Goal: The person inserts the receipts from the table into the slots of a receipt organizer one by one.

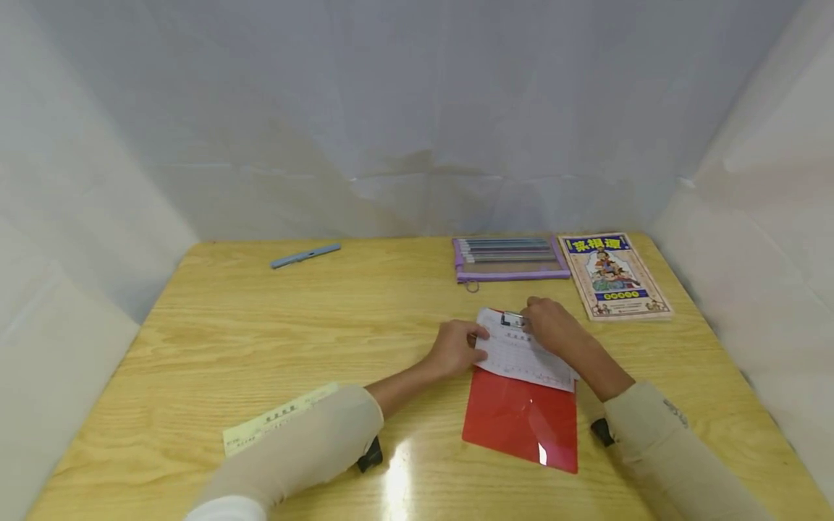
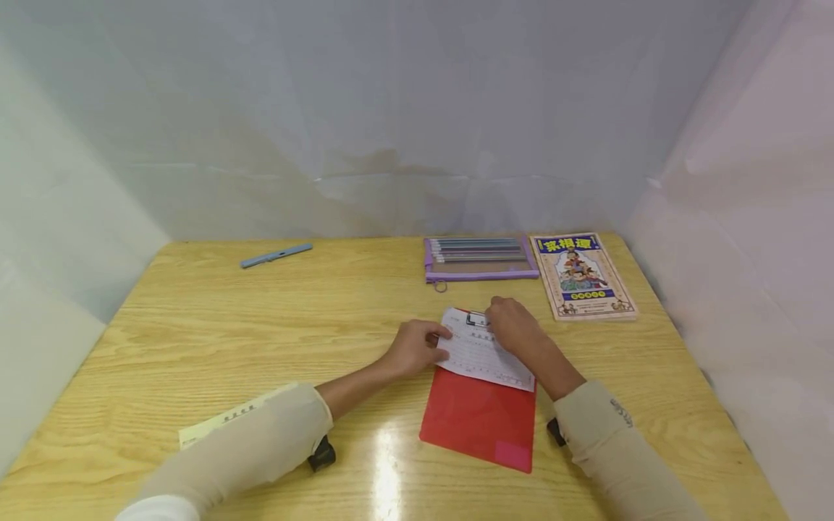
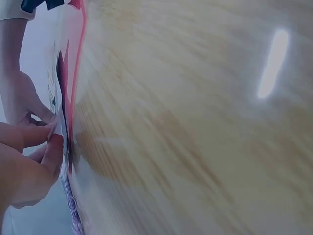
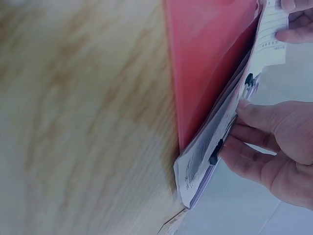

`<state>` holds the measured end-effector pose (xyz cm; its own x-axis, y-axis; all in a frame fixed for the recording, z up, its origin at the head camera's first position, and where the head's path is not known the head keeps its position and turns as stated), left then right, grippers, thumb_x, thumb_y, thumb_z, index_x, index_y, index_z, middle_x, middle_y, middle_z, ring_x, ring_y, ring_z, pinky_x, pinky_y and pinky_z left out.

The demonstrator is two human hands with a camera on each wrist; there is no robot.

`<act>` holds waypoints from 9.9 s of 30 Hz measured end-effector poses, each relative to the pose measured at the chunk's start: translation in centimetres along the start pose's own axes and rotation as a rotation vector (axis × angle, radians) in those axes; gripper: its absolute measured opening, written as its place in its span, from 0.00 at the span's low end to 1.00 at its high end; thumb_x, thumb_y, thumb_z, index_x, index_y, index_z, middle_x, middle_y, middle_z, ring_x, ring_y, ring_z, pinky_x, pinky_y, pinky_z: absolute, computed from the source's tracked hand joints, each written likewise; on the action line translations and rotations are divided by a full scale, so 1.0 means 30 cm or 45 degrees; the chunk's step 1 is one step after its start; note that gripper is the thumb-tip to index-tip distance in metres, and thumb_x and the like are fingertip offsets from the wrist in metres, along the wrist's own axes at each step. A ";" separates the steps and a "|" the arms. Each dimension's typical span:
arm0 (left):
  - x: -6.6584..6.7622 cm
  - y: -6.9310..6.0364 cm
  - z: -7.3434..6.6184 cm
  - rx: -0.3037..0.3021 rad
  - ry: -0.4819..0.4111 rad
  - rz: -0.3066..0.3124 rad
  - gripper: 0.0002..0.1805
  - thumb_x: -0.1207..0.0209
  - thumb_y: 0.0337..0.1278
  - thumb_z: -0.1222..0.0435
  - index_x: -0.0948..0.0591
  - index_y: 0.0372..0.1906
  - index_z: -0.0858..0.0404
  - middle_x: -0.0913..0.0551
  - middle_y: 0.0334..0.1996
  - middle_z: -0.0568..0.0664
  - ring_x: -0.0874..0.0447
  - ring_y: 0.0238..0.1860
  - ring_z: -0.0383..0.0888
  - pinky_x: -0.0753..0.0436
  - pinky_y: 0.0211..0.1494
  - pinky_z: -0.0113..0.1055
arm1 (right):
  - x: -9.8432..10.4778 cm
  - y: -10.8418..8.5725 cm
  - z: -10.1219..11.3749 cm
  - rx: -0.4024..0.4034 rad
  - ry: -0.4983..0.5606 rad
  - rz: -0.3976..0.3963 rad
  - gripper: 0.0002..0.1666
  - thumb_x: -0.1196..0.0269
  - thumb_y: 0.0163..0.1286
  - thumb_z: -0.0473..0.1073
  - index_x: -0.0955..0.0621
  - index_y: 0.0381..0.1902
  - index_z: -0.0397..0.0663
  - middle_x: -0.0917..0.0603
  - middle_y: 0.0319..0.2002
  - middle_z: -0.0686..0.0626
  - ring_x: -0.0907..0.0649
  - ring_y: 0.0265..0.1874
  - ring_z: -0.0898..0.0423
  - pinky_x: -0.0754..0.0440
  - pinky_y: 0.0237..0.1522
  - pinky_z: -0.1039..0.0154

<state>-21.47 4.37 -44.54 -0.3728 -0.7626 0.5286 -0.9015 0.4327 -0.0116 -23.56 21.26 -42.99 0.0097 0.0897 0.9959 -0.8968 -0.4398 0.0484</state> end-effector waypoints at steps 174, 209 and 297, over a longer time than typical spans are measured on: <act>0.499 -0.507 0.153 0.088 0.177 -0.373 0.14 0.39 0.55 0.72 0.18 0.49 0.61 0.18 0.52 0.57 0.19 0.51 0.54 0.16 0.47 0.37 | -0.002 0.008 0.006 0.008 0.011 -0.028 0.05 0.39 0.58 0.28 0.17 0.25 0.36 0.25 0.22 0.45 0.24 0.23 0.52 0.23 0.26 0.59; 0.070 -0.024 0.017 -0.038 -0.030 -0.052 0.10 0.33 0.49 0.70 0.16 0.39 0.66 0.14 0.42 0.54 0.24 0.34 0.40 0.23 0.36 0.27 | 0.014 0.009 0.000 0.051 0.045 -0.033 0.07 0.40 0.55 0.26 0.17 0.21 0.37 0.26 0.20 0.45 0.25 0.21 0.53 0.25 0.24 0.60; -0.043 0.076 -0.020 0.028 0.141 -0.240 0.13 0.32 0.43 0.71 0.16 0.39 0.68 0.13 0.42 0.56 0.18 0.51 0.50 0.21 0.56 0.39 | -0.004 0.001 0.012 0.123 0.005 -0.053 0.07 0.39 0.58 0.27 0.18 0.22 0.37 0.26 0.22 0.46 0.25 0.21 0.53 0.25 0.23 0.64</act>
<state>-22.90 6.64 -44.75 -0.1714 -0.7709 0.6134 -0.9581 0.2754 0.0783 -23.43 20.93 -43.08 0.0439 0.1135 0.9926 -0.8487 -0.5198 0.0970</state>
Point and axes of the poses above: each hand's wrist, its own y-axis towards the middle knuckle, its own x-axis out of the back of the hand, z = x × y, the point moved 4 cm from there along y, towards the middle knuckle
